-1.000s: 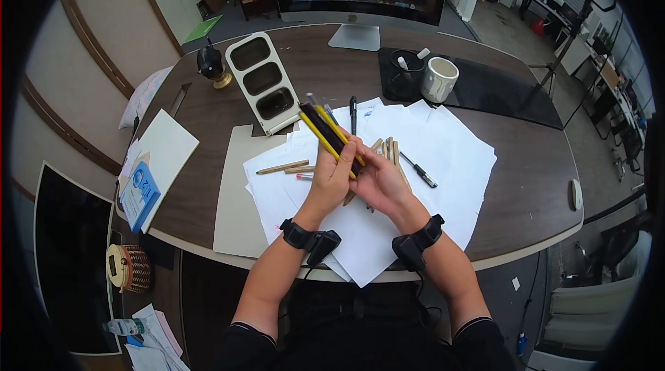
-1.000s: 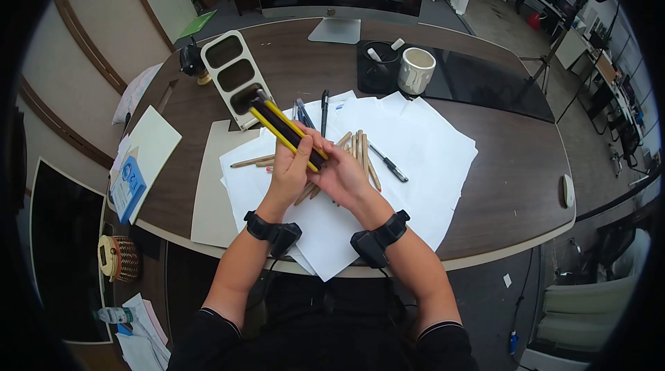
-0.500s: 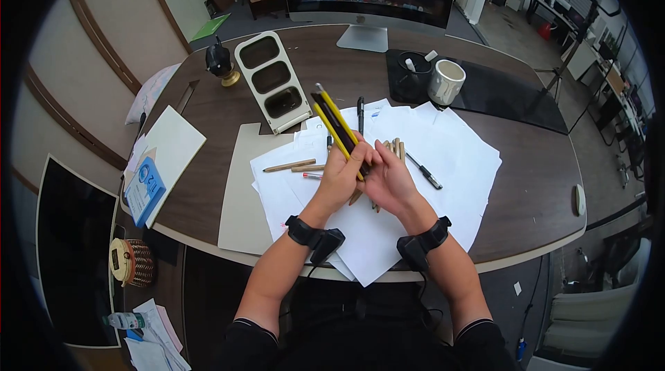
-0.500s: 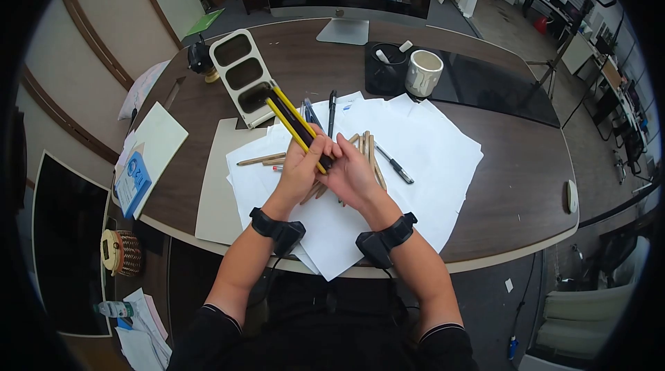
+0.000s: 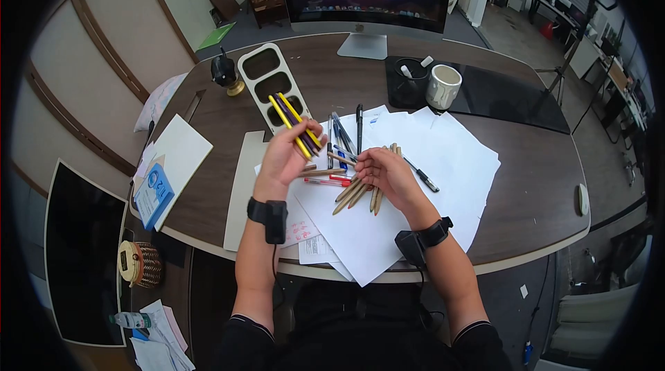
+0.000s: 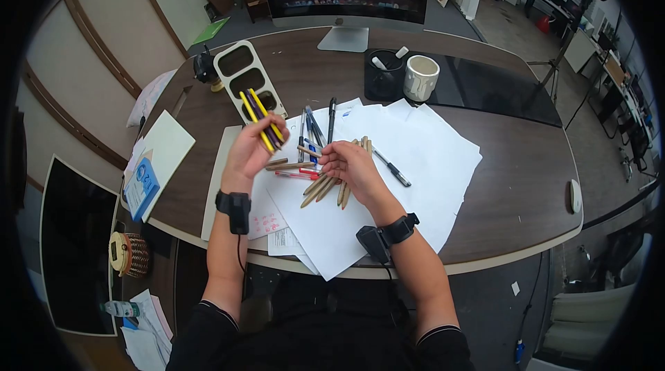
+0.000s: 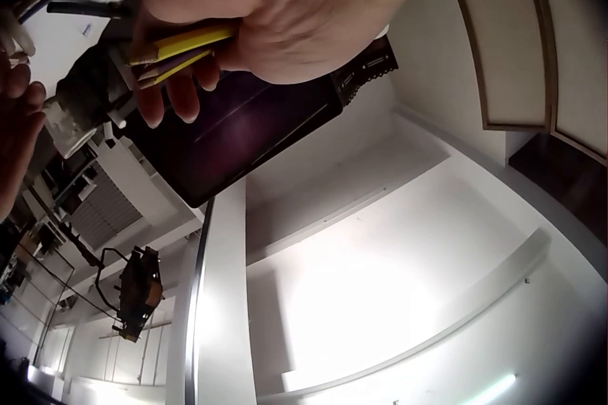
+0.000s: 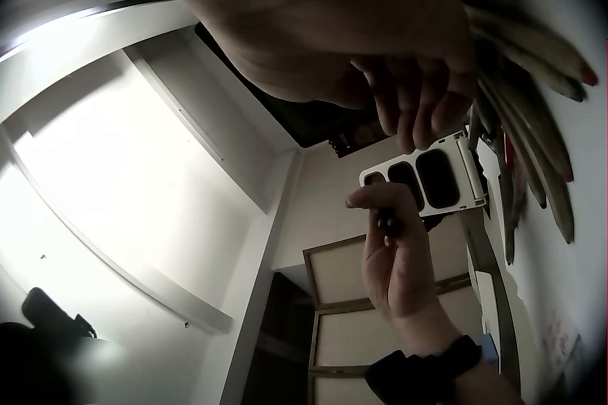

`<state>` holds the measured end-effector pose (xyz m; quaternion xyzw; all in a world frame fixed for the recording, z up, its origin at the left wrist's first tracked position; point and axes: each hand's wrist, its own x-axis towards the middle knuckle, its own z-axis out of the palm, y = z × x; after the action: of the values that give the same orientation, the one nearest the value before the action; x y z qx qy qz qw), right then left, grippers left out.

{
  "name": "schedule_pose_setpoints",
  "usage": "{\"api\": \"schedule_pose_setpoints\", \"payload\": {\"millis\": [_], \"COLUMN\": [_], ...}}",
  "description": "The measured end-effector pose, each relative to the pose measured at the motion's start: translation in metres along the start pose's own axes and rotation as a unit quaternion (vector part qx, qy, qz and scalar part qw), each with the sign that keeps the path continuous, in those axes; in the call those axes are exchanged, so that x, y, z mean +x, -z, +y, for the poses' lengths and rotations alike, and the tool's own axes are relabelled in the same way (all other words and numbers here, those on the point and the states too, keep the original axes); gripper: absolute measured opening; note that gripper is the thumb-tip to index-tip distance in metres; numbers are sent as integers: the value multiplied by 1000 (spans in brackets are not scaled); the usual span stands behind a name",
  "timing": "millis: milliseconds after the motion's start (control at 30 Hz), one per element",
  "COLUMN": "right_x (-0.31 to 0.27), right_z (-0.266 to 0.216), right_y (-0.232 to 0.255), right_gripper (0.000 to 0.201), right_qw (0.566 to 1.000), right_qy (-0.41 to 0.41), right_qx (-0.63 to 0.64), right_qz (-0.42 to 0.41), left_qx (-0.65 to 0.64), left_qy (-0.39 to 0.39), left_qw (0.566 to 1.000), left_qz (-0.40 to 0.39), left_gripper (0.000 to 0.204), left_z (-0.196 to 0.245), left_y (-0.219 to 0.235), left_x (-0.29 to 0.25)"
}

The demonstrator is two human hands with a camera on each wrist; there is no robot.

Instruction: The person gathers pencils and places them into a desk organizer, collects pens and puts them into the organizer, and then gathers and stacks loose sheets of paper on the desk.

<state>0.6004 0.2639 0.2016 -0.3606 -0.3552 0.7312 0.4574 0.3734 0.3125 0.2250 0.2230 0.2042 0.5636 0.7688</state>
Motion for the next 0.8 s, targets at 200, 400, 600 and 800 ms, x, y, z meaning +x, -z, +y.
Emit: {"api": "schedule_pose_setpoints", "payload": {"millis": [200, 400, 600, 800], "right_x": [0, -1, 1, 2], "right_z": [1, -2, 1, 3], "right_y": [1, 0, 0, 1], "right_gripper": [22, 20, 19, 17], "right_qw": [1000, 1000, 1000, 1000], "right_qy": [-3, 6, -3, -3], "right_qx": [-11, -10, -18, -19], "right_qz": [-7, -17, -18, -21], "left_qx": [-87, -128, -168, -199], "left_qy": [26, 11, -10, 10], "left_qw": [993, 991, 986, 980], "left_qz": [-73, -49, -7, -9], "left_gripper": [18, 16, 15, 16], "left_z": [61, 90, 106, 113], "left_y": [0, 18, 28, 35], "left_x": [35, 70, 95, 116]}}
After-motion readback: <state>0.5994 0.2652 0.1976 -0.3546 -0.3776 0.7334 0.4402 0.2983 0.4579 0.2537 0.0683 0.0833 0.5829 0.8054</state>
